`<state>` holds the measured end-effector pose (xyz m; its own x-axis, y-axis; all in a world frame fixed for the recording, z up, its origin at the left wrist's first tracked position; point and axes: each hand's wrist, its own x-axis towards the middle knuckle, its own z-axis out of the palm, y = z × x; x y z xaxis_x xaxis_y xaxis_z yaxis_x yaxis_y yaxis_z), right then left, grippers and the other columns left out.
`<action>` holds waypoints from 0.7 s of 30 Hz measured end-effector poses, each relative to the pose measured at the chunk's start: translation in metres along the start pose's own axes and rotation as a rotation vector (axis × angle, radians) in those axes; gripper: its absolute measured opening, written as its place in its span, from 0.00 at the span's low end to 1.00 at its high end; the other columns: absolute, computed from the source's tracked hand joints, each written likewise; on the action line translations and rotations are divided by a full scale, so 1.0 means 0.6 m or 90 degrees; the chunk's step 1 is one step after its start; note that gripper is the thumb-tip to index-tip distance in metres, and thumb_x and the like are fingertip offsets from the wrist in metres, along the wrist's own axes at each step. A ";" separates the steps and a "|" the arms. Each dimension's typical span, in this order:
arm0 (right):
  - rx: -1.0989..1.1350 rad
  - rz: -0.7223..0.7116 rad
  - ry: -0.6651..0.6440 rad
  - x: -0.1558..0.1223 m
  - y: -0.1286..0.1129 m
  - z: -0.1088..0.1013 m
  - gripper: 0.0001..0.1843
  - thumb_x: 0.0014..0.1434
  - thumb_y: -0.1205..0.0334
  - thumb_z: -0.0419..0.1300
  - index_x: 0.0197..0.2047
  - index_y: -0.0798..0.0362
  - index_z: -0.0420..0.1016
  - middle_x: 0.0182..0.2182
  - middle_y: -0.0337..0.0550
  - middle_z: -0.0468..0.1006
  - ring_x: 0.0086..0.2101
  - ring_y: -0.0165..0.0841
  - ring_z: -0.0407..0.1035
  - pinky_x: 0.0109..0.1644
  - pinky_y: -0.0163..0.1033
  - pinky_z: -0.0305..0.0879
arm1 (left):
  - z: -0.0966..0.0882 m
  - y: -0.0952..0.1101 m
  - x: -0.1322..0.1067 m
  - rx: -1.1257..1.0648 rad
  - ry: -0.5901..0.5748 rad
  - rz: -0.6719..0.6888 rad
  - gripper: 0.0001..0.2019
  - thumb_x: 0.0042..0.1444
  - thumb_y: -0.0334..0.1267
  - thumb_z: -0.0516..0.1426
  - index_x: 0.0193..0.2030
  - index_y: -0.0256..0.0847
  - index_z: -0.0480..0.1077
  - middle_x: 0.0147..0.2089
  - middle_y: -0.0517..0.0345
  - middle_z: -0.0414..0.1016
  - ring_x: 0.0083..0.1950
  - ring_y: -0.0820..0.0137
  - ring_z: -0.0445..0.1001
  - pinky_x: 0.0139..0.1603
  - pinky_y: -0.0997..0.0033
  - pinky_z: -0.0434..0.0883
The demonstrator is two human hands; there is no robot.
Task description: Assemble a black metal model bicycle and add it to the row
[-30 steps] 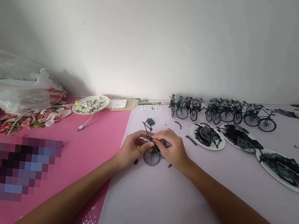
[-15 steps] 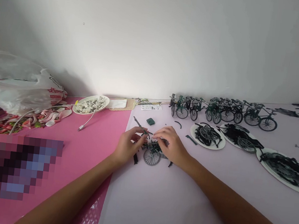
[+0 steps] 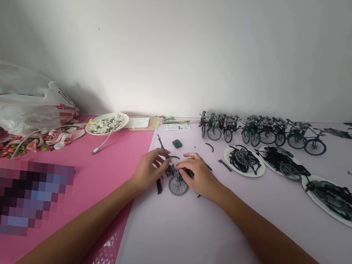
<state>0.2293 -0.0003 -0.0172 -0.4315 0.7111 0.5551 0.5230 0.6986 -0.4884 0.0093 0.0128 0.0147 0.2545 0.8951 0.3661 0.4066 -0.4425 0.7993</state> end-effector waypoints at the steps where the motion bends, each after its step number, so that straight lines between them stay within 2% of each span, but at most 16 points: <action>1: 0.000 0.003 0.001 0.000 0.000 0.000 0.14 0.66 0.72 0.60 0.48 0.45 0.81 0.45 0.44 0.85 0.61 0.47 0.67 0.59 0.60 0.74 | -0.003 -0.002 0.002 0.008 0.002 0.003 0.08 0.63 0.43 0.60 0.45 0.43 0.74 0.46 0.53 0.82 0.35 0.68 0.79 0.33 0.71 0.74; 4: -0.011 0.015 0.032 0.001 0.003 0.000 0.14 0.67 0.70 0.59 0.50 0.45 0.80 0.46 0.46 0.83 0.60 0.47 0.68 0.60 0.60 0.73 | -0.011 -0.006 0.007 0.033 0.011 0.009 0.09 0.63 0.43 0.60 0.47 0.43 0.74 0.44 0.53 0.82 0.34 0.68 0.78 0.33 0.70 0.73; 9: -0.069 0.060 0.128 0.003 0.018 -0.007 0.16 0.67 0.69 0.55 0.54 0.47 0.77 0.50 0.50 0.80 0.59 0.48 0.69 0.62 0.63 0.70 | -0.022 -0.013 0.014 0.056 0.027 0.006 0.09 0.63 0.43 0.60 0.46 0.43 0.75 0.42 0.53 0.82 0.33 0.68 0.78 0.33 0.70 0.73; 12: -0.080 0.072 0.129 0.002 0.028 -0.018 0.16 0.67 0.70 0.53 0.52 0.47 0.77 0.49 0.49 0.79 0.58 0.48 0.68 0.63 0.64 0.68 | -0.025 -0.018 0.017 0.065 0.030 0.001 0.10 0.63 0.44 0.60 0.46 0.43 0.75 0.42 0.53 0.82 0.34 0.68 0.78 0.33 0.70 0.73; 14: -0.069 0.082 0.082 0.000 0.031 -0.027 0.13 0.67 0.66 0.56 0.50 0.46 0.78 0.49 0.48 0.79 0.59 0.49 0.67 0.63 0.64 0.67 | -0.026 -0.021 0.018 0.071 0.033 0.000 0.10 0.63 0.44 0.60 0.46 0.42 0.75 0.43 0.53 0.82 0.34 0.68 0.78 0.33 0.70 0.73; 16: -0.049 0.095 -0.005 -0.003 0.030 -0.037 0.12 0.67 0.58 0.61 0.53 0.44 0.78 0.52 0.49 0.77 0.61 0.50 0.65 0.63 0.63 0.67 | -0.025 -0.024 0.018 0.075 0.030 0.000 0.10 0.63 0.44 0.60 0.46 0.42 0.75 0.44 0.53 0.82 0.34 0.68 0.78 0.33 0.69 0.73; 19: -0.031 0.109 -0.127 -0.005 0.022 -0.049 0.28 0.60 0.44 0.70 0.61 0.42 0.74 0.58 0.51 0.72 0.62 0.52 0.63 0.64 0.63 0.66 | -0.024 -0.027 0.018 0.080 0.019 0.001 0.10 0.63 0.44 0.59 0.46 0.43 0.74 0.43 0.54 0.82 0.34 0.68 0.79 0.34 0.69 0.74; 21: -0.027 0.123 -0.162 -0.005 0.016 -0.054 0.38 0.55 0.38 0.73 0.64 0.42 0.72 0.60 0.52 0.70 0.62 0.53 0.63 0.64 0.62 0.66 | -0.023 -0.028 0.017 0.084 0.014 0.001 0.10 0.63 0.44 0.59 0.45 0.43 0.74 0.44 0.55 0.82 0.34 0.68 0.79 0.34 0.69 0.74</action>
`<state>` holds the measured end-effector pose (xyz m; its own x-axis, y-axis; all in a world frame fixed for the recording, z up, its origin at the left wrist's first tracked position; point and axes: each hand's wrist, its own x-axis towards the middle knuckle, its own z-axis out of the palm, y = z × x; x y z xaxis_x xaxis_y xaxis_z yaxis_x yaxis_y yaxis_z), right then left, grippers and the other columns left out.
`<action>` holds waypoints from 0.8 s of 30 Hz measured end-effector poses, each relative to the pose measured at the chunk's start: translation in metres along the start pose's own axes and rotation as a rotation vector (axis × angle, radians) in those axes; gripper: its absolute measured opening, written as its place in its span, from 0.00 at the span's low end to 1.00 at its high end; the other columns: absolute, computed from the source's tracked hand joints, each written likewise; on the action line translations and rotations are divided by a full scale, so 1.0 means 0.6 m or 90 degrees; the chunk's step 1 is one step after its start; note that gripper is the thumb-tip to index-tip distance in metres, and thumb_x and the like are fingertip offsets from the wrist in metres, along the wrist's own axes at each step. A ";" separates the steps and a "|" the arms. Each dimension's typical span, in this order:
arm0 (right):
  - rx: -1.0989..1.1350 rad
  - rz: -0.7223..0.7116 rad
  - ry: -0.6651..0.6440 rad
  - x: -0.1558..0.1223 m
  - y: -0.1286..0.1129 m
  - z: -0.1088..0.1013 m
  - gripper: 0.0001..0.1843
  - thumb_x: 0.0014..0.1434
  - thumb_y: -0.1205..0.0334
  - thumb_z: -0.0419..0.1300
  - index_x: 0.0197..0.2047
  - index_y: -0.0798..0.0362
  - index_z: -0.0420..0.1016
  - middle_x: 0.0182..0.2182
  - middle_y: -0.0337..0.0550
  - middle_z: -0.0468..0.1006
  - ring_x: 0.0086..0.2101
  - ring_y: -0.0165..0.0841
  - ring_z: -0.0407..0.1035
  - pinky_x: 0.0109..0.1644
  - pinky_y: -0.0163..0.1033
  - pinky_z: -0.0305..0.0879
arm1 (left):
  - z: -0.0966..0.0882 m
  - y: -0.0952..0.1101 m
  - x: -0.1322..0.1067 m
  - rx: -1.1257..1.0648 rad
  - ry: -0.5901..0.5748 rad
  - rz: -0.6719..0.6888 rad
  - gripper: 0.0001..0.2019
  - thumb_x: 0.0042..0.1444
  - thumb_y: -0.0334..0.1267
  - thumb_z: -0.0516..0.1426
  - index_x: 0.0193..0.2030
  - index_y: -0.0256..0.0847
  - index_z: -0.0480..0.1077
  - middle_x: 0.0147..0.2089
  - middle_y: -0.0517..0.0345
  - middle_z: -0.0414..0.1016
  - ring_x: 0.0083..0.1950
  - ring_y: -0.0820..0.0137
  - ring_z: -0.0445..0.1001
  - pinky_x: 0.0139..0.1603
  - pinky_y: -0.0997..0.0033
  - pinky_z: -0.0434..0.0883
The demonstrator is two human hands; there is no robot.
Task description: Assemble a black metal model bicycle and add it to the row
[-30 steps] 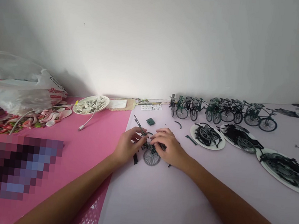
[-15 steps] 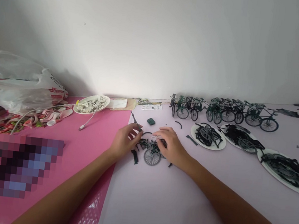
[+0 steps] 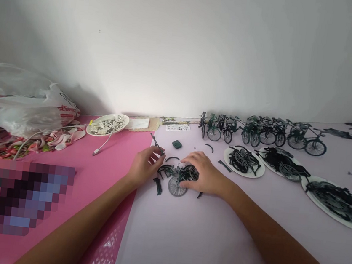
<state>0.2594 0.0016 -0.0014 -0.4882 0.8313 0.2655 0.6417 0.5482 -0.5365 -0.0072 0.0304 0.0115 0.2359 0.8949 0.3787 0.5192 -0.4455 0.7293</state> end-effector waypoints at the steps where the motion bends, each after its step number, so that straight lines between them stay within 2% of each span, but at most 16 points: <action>1: 0.002 0.007 -0.006 0.000 -0.003 -0.003 0.39 0.54 0.37 0.73 0.64 0.42 0.72 0.60 0.52 0.70 0.62 0.53 0.63 0.64 0.62 0.66 | 0.000 0.000 0.000 0.002 -0.001 -0.001 0.10 0.63 0.44 0.58 0.45 0.43 0.74 0.44 0.55 0.82 0.34 0.68 0.79 0.34 0.68 0.74; 2: 0.004 0.014 -0.003 0.000 -0.005 -0.006 0.39 0.54 0.36 0.72 0.64 0.43 0.72 0.60 0.52 0.71 0.61 0.53 0.64 0.63 0.62 0.67 | 0.001 -0.001 0.000 0.005 -0.002 -0.003 0.10 0.63 0.45 0.58 0.45 0.43 0.74 0.44 0.55 0.82 0.34 0.68 0.79 0.34 0.68 0.74; 4: 0.007 0.023 0.036 0.003 -0.006 -0.014 0.32 0.60 0.37 0.68 0.61 0.44 0.74 0.56 0.51 0.74 0.59 0.51 0.66 0.61 0.60 0.68 | 0.001 -0.001 0.001 0.009 -0.004 -0.007 0.10 0.62 0.45 0.58 0.45 0.43 0.74 0.44 0.55 0.82 0.34 0.68 0.79 0.34 0.68 0.74; 7: -0.015 0.005 0.158 0.009 0.003 -0.028 0.18 0.72 0.46 0.56 0.53 0.48 0.79 0.46 0.51 0.79 0.54 0.48 0.69 0.56 0.57 0.70 | 0.001 -0.001 0.001 0.015 -0.005 -0.012 0.10 0.63 0.45 0.58 0.45 0.43 0.74 0.43 0.55 0.82 0.35 0.68 0.79 0.34 0.68 0.75; 10: -0.088 -0.021 0.249 0.015 0.023 -0.042 0.17 0.74 0.53 0.52 0.46 0.50 0.81 0.39 0.51 0.81 0.48 0.48 0.70 0.52 0.56 0.70 | 0.001 0.000 0.000 0.009 -0.003 -0.012 0.10 0.63 0.45 0.58 0.46 0.43 0.74 0.43 0.55 0.82 0.35 0.67 0.80 0.34 0.67 0.75; 13: -0.137 -0.004 0.221 0.015 0.042 -0.049 0.15 0.72 0.54 0.55 0.43 0.49 0.81 0.38 0.49 0.82 0.47 0.48 0.69 0.51 0.56 0.69 | 0.002 0.000 0.000 0.005 0.000 -0.009 0.10 0.63 0.45 0.58 0.45 0.43 0.74 0.43 0.55 0.82 0.34 0.68 0.79 0.35 0.68 0.75; 17: -0.120 0.028 0.152 0.014 0.051 -0.043 0.12 0.68 0.51 0.61 0.39 0.48 0.82 0.37 0.47 0.83 0.47 0.49 0.69 0.49 0.56 0.69 | 0.004 -0.005 0.003 0.001 0.001 -0.013 0.10 0.62 0.45 0.59 0.44 0.43 0.74 0.42 0.56 0.82 0.33 0.68 0.79 0.35 0.68 0.75; 22: -0.016 -0.012 0.232 0.015 0.037 -0.024 0.16 0.69 0.47 0.61 0.36 0.48 0.81 0.34 0.46 0.81 0.44 0.46 0.70 0.51 0.54 0.70 | 0.003 -0.018 0.010 -0.028 0.037 -0.048 0.09 0.61 0.45 0.59 0.41 0.42 0.73 0.43 0.54 0.82 0.33 0.68 0.78 0.35 0.67 0.75; 24: 0.019 -0.008 0.205 0.012 0.026 -0.016 0.16 0.66 0.43 0.64 0.42 0.47 0.82 0.36 0.46 0.80 0.46 0.46 0.71 0.53 0.55 0.71 | 0.003 -0.022 0.012 -0.041 0.056 -0.065 0.10 0.60 0.45 0.60 0.42 0.42 0.73 0.43 0.54 0.82 0.33 0.68 0.78 0.35 0.67 0.75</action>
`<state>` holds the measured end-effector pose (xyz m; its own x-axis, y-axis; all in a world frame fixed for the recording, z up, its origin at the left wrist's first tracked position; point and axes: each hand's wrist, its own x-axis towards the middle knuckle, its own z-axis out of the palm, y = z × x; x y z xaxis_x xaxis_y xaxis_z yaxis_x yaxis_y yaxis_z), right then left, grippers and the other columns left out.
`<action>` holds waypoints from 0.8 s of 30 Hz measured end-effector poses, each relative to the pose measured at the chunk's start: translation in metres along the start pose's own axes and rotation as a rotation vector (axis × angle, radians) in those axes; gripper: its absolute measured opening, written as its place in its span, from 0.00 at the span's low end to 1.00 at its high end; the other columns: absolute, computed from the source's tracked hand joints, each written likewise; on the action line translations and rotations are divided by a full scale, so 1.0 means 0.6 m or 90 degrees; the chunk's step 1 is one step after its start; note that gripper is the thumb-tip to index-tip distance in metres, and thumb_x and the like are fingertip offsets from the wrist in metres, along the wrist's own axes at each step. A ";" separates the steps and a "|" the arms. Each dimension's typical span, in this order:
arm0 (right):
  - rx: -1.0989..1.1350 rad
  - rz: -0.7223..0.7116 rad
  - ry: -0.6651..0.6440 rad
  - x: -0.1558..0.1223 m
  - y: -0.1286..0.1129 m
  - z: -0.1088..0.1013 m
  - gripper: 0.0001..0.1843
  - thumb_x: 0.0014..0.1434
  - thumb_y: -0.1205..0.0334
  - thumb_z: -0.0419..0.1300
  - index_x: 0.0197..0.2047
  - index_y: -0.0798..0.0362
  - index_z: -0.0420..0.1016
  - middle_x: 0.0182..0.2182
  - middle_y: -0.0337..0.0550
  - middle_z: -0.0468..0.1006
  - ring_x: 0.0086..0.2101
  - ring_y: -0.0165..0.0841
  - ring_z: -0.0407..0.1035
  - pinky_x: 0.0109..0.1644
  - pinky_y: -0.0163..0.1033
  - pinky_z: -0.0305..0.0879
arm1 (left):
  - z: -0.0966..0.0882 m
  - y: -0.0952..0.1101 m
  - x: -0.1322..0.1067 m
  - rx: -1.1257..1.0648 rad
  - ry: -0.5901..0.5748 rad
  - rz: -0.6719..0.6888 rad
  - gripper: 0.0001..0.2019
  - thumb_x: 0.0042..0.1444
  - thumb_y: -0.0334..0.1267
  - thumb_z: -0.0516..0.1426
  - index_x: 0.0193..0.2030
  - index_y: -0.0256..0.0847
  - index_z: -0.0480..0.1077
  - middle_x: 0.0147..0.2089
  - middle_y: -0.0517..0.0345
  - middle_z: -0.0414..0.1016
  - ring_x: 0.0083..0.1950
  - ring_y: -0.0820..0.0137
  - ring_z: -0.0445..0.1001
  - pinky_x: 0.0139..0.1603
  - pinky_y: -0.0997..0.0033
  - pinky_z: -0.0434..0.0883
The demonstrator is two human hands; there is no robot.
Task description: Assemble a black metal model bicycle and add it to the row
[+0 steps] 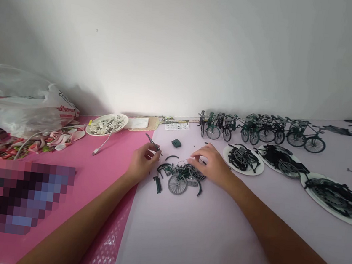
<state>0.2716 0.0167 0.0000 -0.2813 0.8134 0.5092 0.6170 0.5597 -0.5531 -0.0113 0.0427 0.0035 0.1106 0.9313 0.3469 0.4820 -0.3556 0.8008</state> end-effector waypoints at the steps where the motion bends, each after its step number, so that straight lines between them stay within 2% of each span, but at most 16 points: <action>1: 0.010 0.008 -0.030 -0.003 -0.006 0.003 0.19 0.63 0.41 0.67 0.48 0.46 0.81 0.40 0.47 0.80 0.49 0.47 0.70 0.55 0.56 0.70 | 0.000 -0.001 0.000 -0.006 0.006 -0.006 0.10 0.60 0.45 0.60 0.42 0.42 0.73 0.43 0.54 0.82 0.33 0.68 0.79 0.35 0.67 0.75; 4: 0.022 0.036 -0.110 -0.013 -0.023 0.011 0.41 0.54 0.37 0.73 0.66 0.41 0.70 0.55 0.50 0.75 0.58 0.51 0.66 0.61 0.61 0.67 | 0.001 -0.002 0.000 -0.014 0.011 -0.015 0.10 0.59 0.45 0.61 0.41 0.41 0.73 0.43 0.53 0.82 0.33 0.67 0.79 0.35 0.66 0.75; 6: 0.031 0.043 -0.149 -0.016 -0.029 0.015 0.50 0.50 0.36 0.75 0.70 0.39 0.64 0.60 0.52 0.71 0.61 0.53 0.63 0.64 0.64 0.65 | 0.001 0.000 -0.002 -0.013 0.007 -0.016 0.10 0.59 0.46 0.61 0.41 0.41 0.73 0.42 0.53 0.82 0.33 0.67 0.79 0.35 0.66 0.75; 7: 0.036 0.042 -0.164 -0.017 -0.030 0.017 0.50 0.49 0.36 0.76 0.70 0.39 0.64 0.60 0.52 0.71 0.62 0.54 0.63 0.65 0.65 0.64 | 0.001 0.002 -0.003 -0.011 0.003 -0.015 0.11 0.60 0.46 0.61 0.41 0.42 0.73 0.41 0.53 0.82 0.33 0.67 0.79 0.35 0.66 0.75; 10: 0.045 0.041 -0.177 -0.018 -0.025 0.022 0.41 0.54 0.41 0.74 0.67 0.40 0.69 0.56 0.51 0.73 0.63 0.52 0.62 0.67 0.65 0.61 | 0.002 0.005 -0.004 -0.005 -0.006 -0.008 0.10 0.60 0.46 0.60 0.41 0.42 0.74 0.39 0.54 0.82 0.32 0.67 0.78 0.35 0.66 0.75; 14: 0.051 0.042 -0.139 -0.019 -0.012 0.030 0.22 0.65 0.50 0.66 0.61 0.42 0.75 0.55 0.51 0.72 0.61 0.48 0.65 0.67 0.62 0.64 | 0.004 0.006 -0.005 -0.004 -0.009 -0.011 0.10 0.59 0.45 0.60 0.41 0.42 0.74 0.39 0.55 0.82 0.31 0.68 0.77 0.34 0.67 0.74; 16: 0.042 0.042 -0.115 -0.020 -0.007 0.034 0.16 0.67 0.53 0.62 0.57 0.42 0.78 0.54 0.51 0.72 0.59 0.48 0.67 0.66 0.62 0.65 | 0.004 0.006 -0.005 -0.002 -0.013 -0.014 0.10 0.59 0.46 0.60 0.41 0.42 0.74 0.39 0.55 0.82 0.31 0.68 0.77 0.34 0.67 0.74; 20: 0.034 0.047 -0.077 -0.016 -0.001 0.040 0.13 0.69 0.54 0.59 0.52 0.44 0.81 0.50 0.50 0.75 0.54 0.46 0.70 0.63 0.60 0.69 | 0.003 0.006 -0.005 0.003 -0.016 -0.016 0.10 0.59 0.46 0.60 0.41 0.42 0.74 0.39 0.55 0.82 0.31 0.68 0.77 0.34 0.66 0.74; 24: 0.032 0.033 -0.055 -0.012 0.004 0.040 0.12 0.70 0.54 0.59 0.49 0.45 0.82 0.46 0.49 0.77 0.54 0.45 0.70 0.62 0.57 0.70 | 0.003 0.007 -0.005 0.002 -0.012 -0.019 0.10 0.59 0.46 0.60 0.41 0.42 0.74 0.37 0.55 0.82 0.31 0.67 0.77 0.34 0.66 0.74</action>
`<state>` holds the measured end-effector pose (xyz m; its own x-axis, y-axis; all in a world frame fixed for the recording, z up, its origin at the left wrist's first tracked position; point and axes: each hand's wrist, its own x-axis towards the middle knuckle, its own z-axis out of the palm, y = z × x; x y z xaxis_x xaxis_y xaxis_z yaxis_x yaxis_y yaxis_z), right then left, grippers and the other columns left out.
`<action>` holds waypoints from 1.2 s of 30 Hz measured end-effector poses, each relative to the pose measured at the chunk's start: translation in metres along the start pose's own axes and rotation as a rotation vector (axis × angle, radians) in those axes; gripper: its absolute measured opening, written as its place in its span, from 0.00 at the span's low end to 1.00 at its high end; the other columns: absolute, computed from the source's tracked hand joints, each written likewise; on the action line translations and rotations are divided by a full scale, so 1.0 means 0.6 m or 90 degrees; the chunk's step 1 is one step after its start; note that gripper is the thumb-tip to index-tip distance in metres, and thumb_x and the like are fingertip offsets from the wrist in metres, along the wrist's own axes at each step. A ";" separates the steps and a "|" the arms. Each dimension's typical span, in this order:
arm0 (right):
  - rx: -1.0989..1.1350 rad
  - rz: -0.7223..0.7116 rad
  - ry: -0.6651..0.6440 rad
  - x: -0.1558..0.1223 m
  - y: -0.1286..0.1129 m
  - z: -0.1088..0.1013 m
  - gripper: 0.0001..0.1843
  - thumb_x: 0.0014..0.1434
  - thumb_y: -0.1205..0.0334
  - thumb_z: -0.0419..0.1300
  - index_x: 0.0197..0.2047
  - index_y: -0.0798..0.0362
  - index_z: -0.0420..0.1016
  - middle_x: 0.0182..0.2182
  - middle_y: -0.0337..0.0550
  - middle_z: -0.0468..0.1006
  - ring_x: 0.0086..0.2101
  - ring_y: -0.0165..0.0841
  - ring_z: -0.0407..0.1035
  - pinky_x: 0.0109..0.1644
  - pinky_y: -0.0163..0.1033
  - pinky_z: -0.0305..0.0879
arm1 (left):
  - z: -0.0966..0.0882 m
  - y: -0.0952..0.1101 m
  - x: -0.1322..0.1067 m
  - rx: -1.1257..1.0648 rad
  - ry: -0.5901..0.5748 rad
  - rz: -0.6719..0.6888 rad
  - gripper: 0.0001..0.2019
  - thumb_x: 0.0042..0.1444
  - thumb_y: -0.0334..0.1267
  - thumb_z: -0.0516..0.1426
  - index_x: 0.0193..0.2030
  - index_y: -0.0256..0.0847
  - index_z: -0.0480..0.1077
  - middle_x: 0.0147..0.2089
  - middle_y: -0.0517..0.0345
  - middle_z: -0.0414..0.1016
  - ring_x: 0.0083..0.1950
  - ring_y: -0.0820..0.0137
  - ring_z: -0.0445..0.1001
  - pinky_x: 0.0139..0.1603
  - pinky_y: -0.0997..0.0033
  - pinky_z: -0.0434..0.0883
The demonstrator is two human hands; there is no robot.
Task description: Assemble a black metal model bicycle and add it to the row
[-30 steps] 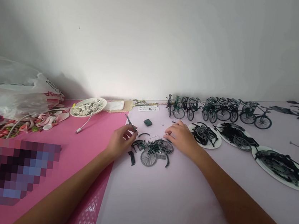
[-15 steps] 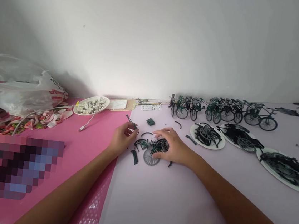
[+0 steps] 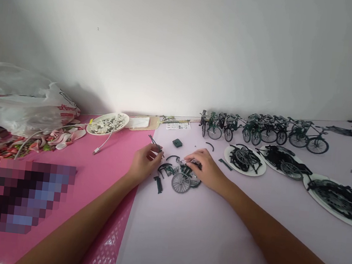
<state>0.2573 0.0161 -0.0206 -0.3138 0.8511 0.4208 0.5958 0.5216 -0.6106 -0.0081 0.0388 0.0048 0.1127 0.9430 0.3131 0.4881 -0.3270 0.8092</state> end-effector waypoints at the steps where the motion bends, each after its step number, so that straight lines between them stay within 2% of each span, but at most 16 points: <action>1: -0.003 -0.002 0.002 0.001 0.001 0.000 0.12 0.70 0.54 0.60 0.49 0.45 0.82 0.46 0.49 0.78 0.54 0.44 0.71 0.61 0.57 0.70 | 0.000 0.000 0.000 0.001 -0.001 0.001 0.10 0.59 0.46 0.60 0.41 0.42 0.74 0.37 0.55 0.82 0.31 0.67 0.77 0.35 0.66 0.75; 8: -0.011 -0.017 0.037 0.002 -0.005 -0.004 0.12 0.69 0.51 0.61 0.45 0.46 0.83 0.41 0.49 0.80 0.50 0.46 0.72 0.54 0.54 0.74 | -0.001 0.002 -0.002 -0.005 -0.003 0.006 0.11 0.60 0.46 0.60 0.41 0.42 0.74 0.40 0.53 0.83 0.33 0.66 0.79 0.35 0.66 0.76; 13: -0.005 -0.032 0.088 0.004 -0.013 -0.006 0.13 0.70 0.49 0.60 0.43 0.46 0.82 0.40 0.48 0.81 0.48 0.46 0.72 0.53 0.55 0.74 | -0.001 0.002 -0.001 0.001 -0.002 0.005 0.11 0.60 0.46 0.60 0.42 0.41 0.74 0.41 0.53 0.82 0.35 0.66 0.78 0.37 0.65 0.75; 19: -0.017 -0.034 0.123 0.004 -0.021 -0.008 0.11 0.70 0.51 0.59 0.43 0.46 0.81 0.39 0.47 0.81 0.47 0.46 0.73 0.48 0.52 0.74 | 0.000 0.000 -0.001 -0.001 -0.002 0.003 0.11 0.59 0.46 0.60 0.42 0.42 0.74 0.38 0.54 0.82 0.33 0.66 0.78 0.35 0.65 0.75; 24: -0.043 -0.039 0.129 0.006 -0.021 -0.010 0.10 0.70 0.54 0.59 0.42 0.46 0.80 0.39 0.47 0.82 0.49 0.47 0.72 0.52 0.56 0.72 | -0.001 0.003 -0.002 -0.004 -0.003 0.006 0.10 0.59 0.45 0.60 0.41 0.42 0.74 0.37 0.55 0.81 0.31 0.67 0.77 0.34 0.66 0.75; 27: -0.059 -0.062 0.093 0.006 -0.032 -0.009 0.09 0.69 0.56 0.60 0.46 0.47 0.81 0.44 0.48 0.82 0.51 0.49 0.70 0.56 0.60 0.70 | -0.001 0.004 -0.002 0.000 -0.003 0.008 0.09 0.59 0.45 0.60 0.40 0.42 0.74 0.37 0.55 0.81 0.31 0.67 0.77 0.34 0.66 0.75; 31: -0.052 -0.103 -0.003 0.001 -0.059 -0.001 0.12 0.67 0.58 0.61 0.52 0.45 0.81 0.50 0.49 0.81 0.57 0.51 0.68 0.61 0.64 0.67 | 0.002 0.001 0.000 0.009 0.005 0.011 0.09 0.59 0.45 0.60 0.40 0.42 0.74 0.38 0.55 0.82 0.32 0.67 0.78 0.34 0.66 0.75; 36: -0.049 -0.105 -0.100 -0.011 -0.080 0.016 0.11 0.67 0.59 0.63 0.52 0.42 0.83 0.56 0.45 0.80 0.65 0.50 0.61 0.67 0.66 0.64 | 0.004 -0.004 0.001 0.013 0.003 0.010 0.09 0.60 0.45 0.60 0.40 0.42 0.74 0.37 0.55 0.82 0.32 0.67 0.78 0.34 0.66 0.74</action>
<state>0.2235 -0.0141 -0.0007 -0.5196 0.7563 0.3974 0.5799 0.6538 -0.4861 -0.0072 0.0403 0.0019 0.1165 0.9374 0.3281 0.5036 -0.3404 0.7940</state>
